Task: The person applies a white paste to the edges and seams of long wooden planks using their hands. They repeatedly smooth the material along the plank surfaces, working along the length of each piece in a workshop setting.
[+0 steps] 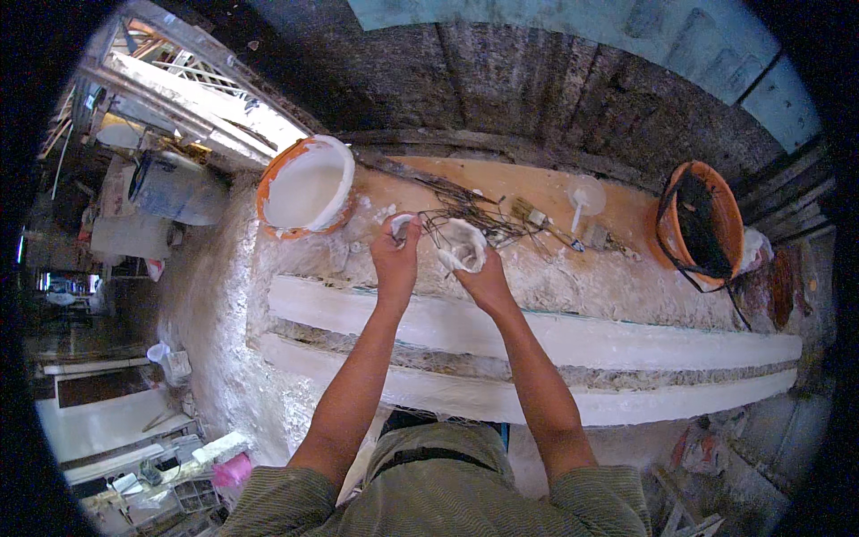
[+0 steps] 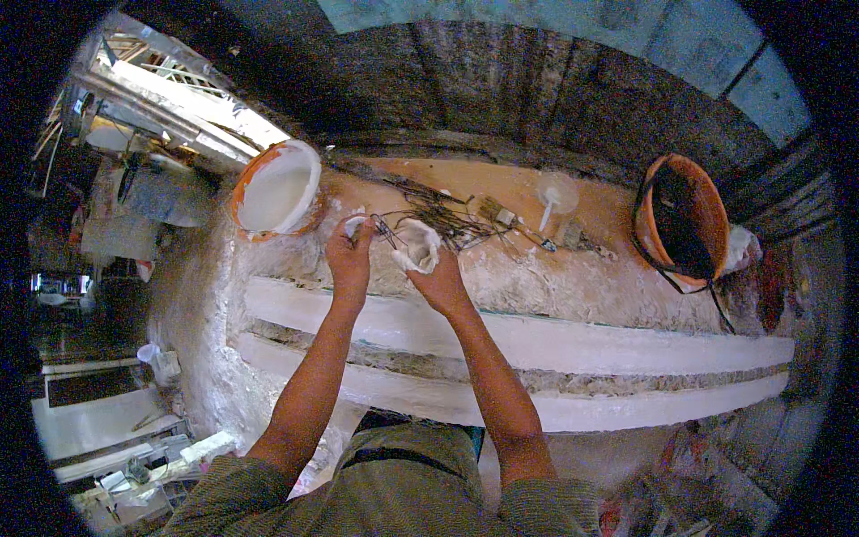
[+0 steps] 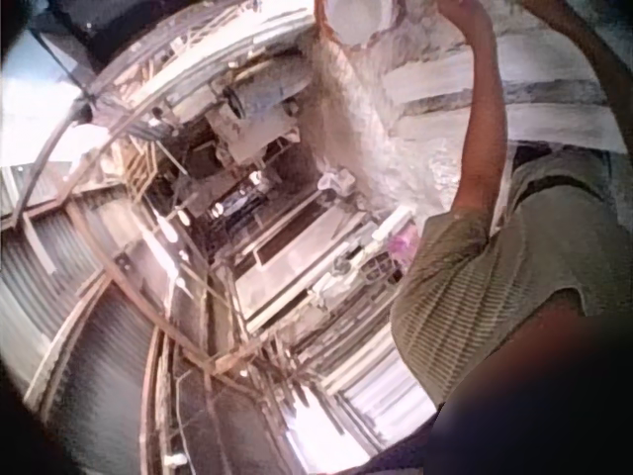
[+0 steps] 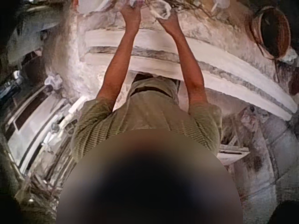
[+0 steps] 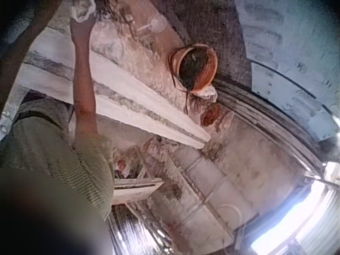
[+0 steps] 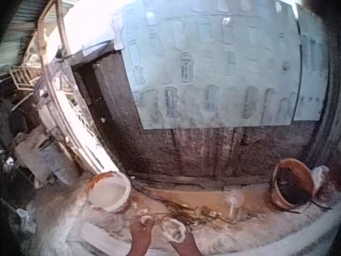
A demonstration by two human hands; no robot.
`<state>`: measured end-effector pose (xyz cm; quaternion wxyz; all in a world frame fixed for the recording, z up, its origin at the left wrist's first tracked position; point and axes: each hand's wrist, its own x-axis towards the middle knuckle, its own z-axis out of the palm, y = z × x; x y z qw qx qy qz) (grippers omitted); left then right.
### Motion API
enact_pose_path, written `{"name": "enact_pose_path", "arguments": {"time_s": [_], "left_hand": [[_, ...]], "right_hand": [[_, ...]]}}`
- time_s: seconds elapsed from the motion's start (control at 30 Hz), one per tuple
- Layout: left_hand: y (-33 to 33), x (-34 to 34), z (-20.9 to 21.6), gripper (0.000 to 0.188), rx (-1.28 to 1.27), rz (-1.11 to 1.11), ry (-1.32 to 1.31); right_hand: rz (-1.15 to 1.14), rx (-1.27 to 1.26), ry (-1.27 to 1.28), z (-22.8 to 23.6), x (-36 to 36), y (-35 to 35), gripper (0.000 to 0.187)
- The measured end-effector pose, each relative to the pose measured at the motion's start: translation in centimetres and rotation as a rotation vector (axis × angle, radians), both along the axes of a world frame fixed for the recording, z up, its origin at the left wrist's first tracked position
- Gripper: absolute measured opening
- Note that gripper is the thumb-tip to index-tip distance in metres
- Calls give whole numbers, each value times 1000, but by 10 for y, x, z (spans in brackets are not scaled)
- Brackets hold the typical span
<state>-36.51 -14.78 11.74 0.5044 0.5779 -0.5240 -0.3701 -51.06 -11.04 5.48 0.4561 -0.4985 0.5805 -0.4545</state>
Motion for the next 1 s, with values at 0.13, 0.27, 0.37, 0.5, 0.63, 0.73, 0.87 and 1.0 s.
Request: {"name": "enact_pose_path", "arguments": {"time_s": [0.13, 0.27, 0.37, 0.5, 0.63, 0.73, 0.87, 1.0], "left_hand": [[0, 17, 0, 21, 59, 62, 19], [1, 39, -7, 20, 119, 140, 216], [11, 60, -11, 21, 195, 149, 359], [25, 86, -10, 17, 279, 162, 455], [39, 116, -4, 19, 306, 147, 456], [49, 144, 2, 21, 331, 146, 446], [63, 208, 13, 22, 291, 130, 474], [73, 306, 10, 22, 308, 135, 400]], "right_hand": [[62, 4, -60, 4, 10, -8, 27], [-24, 207, -108, 12, 15, -5, 27], [12, 135, 102, 17, 24, -3, 28], [140, 207, -70, 9, 49, -8, 37], [277, 341, -605, -12, 84, -15, 38], [181, 365, -580, -21, 118, -13, 33], [125, 348, -438, -22, 169, -8, 33], [-247, 525, -738, -35, 253, -1, 39]]}}
